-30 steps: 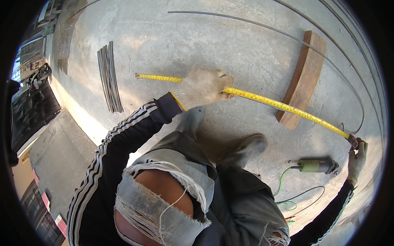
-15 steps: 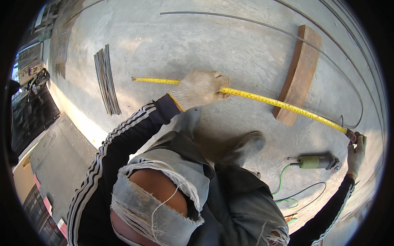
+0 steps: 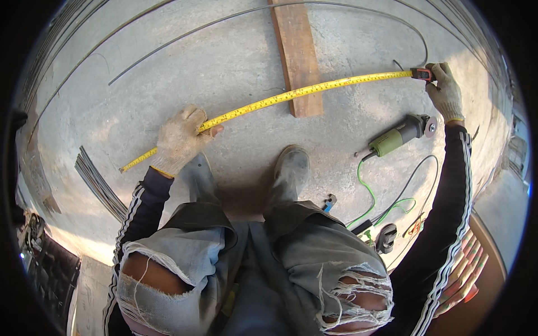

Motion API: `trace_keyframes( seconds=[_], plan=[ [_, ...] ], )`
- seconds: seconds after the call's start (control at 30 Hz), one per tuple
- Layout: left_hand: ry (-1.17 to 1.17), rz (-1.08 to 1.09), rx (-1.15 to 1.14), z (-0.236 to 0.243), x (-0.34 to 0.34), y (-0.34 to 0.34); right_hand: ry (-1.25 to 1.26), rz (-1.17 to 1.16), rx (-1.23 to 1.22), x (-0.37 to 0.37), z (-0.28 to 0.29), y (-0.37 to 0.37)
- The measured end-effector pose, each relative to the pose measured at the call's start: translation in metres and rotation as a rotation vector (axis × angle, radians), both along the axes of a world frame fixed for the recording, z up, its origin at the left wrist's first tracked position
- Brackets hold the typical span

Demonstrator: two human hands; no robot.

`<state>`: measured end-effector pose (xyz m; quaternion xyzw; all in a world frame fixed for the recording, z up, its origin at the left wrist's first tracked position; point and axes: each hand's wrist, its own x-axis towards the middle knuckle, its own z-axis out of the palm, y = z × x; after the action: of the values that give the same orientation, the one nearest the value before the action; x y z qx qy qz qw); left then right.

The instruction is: The person measures a metal rod with a tape measure, marks it, and cuts it with an angle grinder. They repeat this process for several rods, then use a hammer to straighten the cut pieces.

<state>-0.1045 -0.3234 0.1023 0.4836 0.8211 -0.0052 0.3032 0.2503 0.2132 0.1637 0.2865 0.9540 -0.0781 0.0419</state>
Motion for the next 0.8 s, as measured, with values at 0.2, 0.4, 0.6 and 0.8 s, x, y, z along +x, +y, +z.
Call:
trace_keyframes(
  seconds=[0.2, 0.4, 0.6, 0.8],
  plan=[
    [-0.030, -0.053, 0.193, 0.017, -0.008, -0.004, -0.052, -0.030, 0.158, 0.001, -0.032, -0.006],
    [-0.199, 0.050, 0.118, 0.039, -0.037, 0.014, -0.059, -0.078, 0.147, 0.006, -0.062, -0.002],
    [-0.150, -0.151, -0.013, 0.073, -0.067, 0.080, -0.005, -0.047, 0.127, 0.013, -0.075, 0.002],
    [-0.131, -0.428, 0.078, 0.073, -0.062, 0.173, 0.039, -0.058, 0.056, 0.019, -0.083, 0.003]
  ],
)
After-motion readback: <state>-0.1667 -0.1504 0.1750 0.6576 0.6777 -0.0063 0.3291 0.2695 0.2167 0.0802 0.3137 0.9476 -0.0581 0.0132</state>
